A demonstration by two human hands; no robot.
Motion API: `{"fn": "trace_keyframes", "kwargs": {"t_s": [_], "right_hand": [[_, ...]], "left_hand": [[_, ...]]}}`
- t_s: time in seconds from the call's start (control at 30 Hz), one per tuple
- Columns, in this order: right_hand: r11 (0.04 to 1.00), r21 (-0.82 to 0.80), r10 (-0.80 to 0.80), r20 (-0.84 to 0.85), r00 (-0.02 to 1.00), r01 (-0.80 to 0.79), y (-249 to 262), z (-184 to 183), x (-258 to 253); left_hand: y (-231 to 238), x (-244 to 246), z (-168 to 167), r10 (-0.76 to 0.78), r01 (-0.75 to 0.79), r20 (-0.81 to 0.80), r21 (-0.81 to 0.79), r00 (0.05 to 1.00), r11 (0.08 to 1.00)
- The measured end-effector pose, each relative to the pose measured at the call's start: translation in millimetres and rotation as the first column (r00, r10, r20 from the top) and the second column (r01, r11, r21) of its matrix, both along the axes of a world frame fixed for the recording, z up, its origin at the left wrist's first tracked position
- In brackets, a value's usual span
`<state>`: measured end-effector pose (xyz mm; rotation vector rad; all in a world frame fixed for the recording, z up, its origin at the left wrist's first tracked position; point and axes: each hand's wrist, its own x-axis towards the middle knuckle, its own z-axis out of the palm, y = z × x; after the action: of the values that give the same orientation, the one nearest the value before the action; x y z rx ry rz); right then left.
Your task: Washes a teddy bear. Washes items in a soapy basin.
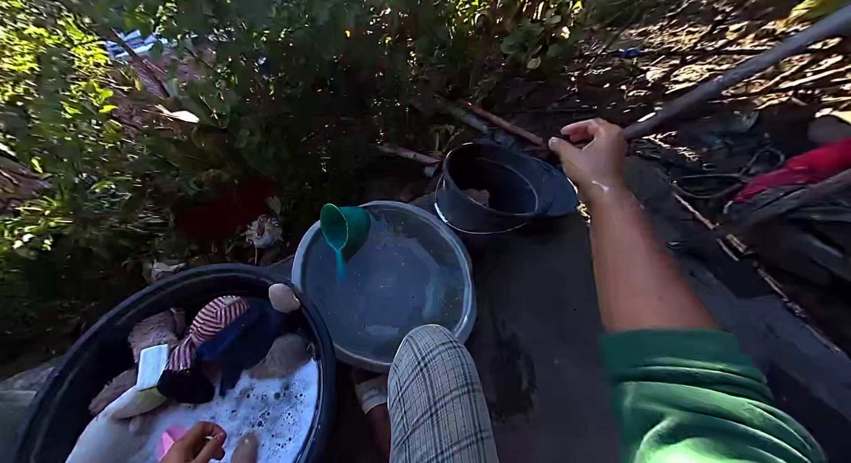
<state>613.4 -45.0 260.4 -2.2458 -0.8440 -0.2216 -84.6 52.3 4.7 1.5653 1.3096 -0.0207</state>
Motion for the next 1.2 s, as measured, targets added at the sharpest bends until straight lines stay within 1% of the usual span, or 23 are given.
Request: {"fn": "trace_keyframes", "kwargs": {"t_s": [0.1,0.17,0.2,0.23,0.27,0.3,0.37,0.43,0.47,0.5,0.57,0.63,0.7,0.73,0.8,0.83,0.87,0.93,0.97,1.0,1.07,1.13,1.2], "right_hand": [[0.971,-0.057,0.236,0.078,0.969,-0.232,37.6,12.5,-58.6],[0.881,-0.154,0.465,0.096,0.88,-0.448,66.2,4.4,-108.3],[0.784,-0.211,0.609,0.08,0.789,-0.584,81.6,-6.7,-136.3],[0.648,-0.287,0.743,0.035,0.668,-0.705,96.1,-21.7,-167.0],[0.492,-0.383,0.833,-0.055,0.551,-0.782,107.3,-36.2,-202.4],[0.322,-0.5,0.879,-0.157,0.45,-0.804,116.4,-52.2,-239.8],[0.024,-0.619,0.897,-0.333,0.291,-0.785,126.7,-94.1,-312.0],[-0.217,-0.607,0.817,-0.542,0.197,-0.765,135.5,-139.5,-373.7],[-0.297,-0.591,0.771,-0.611,0.177,-0.75,139.4,-163.6,-399.2],[-0.336,-0.576,0.743,-0.649,0.166,-0.746,141.0,-188.8,-421.2],[-0.343,-0.545,0.709,-0.685,0.17,-0.765,137.7,-237.4,-456.1],[-0.338,-0.527,0.646,-0.732,0.214,-0.78,126.8,-279.6,-480.0],[-0.374,-0.521,0.571,-0.781,0.252,-0.767,112.0,-314.4,-494.8],[-0.411,-0.525,0.541,-0.798,0.263,-0.745,104.5,-328.2,-500.2],[-0.462,-0.535,0.493,-0.818,0.297,-0.707,92.0,-345.8,-508.9],[-0.46,-0.54,0.474,-0.821,0.32,-0.705,88.1,-351.4,-511.8],[-0.437,-0.536,0.449,-0.826,0.341,-0.722,85.5,-355.9,-513.5],[-0.33,-0.486,0.366,-0.856,0.365,-0.809,79.4,-367.5,-515.0],[-0.236,-0.442,0.306,-0.879,0.365,-0.866,76.0,-374.0,-516.1],[-0.122,-0.389,0.233,-0.905,0.355,-0.913,72.3,-380.8,-517.6],[0.136,-0.266,0.063,-0.959,0.276,-0.954,66.8,-389.7,-520.1],[0.326,-0.214,-0.029,-0.976,0.217,-0.921,64.2,-396.5,-521.5],[0.351,-0.215,-0.044,-0.976,0.213,-0.911,67.0,-396.8,-519.7]], "left_hand": [[2.3,8.9,-17.4,-0.005,0.006,-0.033,0.029,0.999,1.0],[4.6,13.3,-32.9,-0.016,0.021,-0.086,0.055,0.996,0.998],[4.9,12.8,-38.9,-0.023,0.029,-0.117,0.044,0.993,0.999],[4.4,11.9,-46.2,-0.025,0.029,-0.154,0.028,0.988,0.999],[2.8,11.3,-53.3,-0.022,0.023,-0.192,0.003,0.981,1.0],[0.3,10.7,-60.1,-0.023,0.016,-0.229,-0.029,0.973,0.999],[-7.9,8.9,-75.0,-0.014,-0.007,-0.262,-0.079,0.965,0.997],[-20.0,9.7,-89.1,0.045,-0.074,-0.233,-0.117,0.971,0.99],[-27.2,11.9,-97.0,0.095,-0.125,-0.203,-0.138,0.974,0.983],[-33.3,14.1,-105.8,0.133,-0.165,-0.179,-0.174,0.975,0.971],[-40.9,17.6,-121.5,0.18,-0.214,-0.151,-0.256,0.972,0.942],[-41.3,20.6,-129.0,0.229,-0.259,-0.126,-0.331,0.965,0.908],[-37.4,18.8,-133.2,0.358,-0.368,-0.095,-0.334,0.929,0.868],[-36.3,15.3,-134.4,0.467,-0.474,-0.095,-0.286,0.879,0.833],[-34.0,6.3,-134.5,0.638,-0.651,-0.14,-0.094,0.757,0.753],[-33.1,3.5,-134.9,0.66,-0.672,-0.193,0.007,0.726,0.741],[-33.1,3.4,-136.9,0.639,-0.647,-0.249,0.062,0.728,0.76],[-34.5,13.9,-141.7,0.525,-0.555,-0.359,0.024,0.772,0.832],[-34.4,21.4,-142.2,0.474,-0.522,-0.389,-0.022,0.79,0.852],[-34.1,27.1,-142.0,0.434,-0.498,-0.399,-0.07,0.808,0.864],[-30.5,29.6,-141.8,0.38,-0.461,-0.358,-0.175,0.853,0.87],[-27.7,24.3,-148.5,0.424,-0.487,-0.258,-0.28,0.868,0.827],[-28.6,18.7,-160.3,0.577,-0.588,-0.147,-0.343,0.804,0.732]]}}
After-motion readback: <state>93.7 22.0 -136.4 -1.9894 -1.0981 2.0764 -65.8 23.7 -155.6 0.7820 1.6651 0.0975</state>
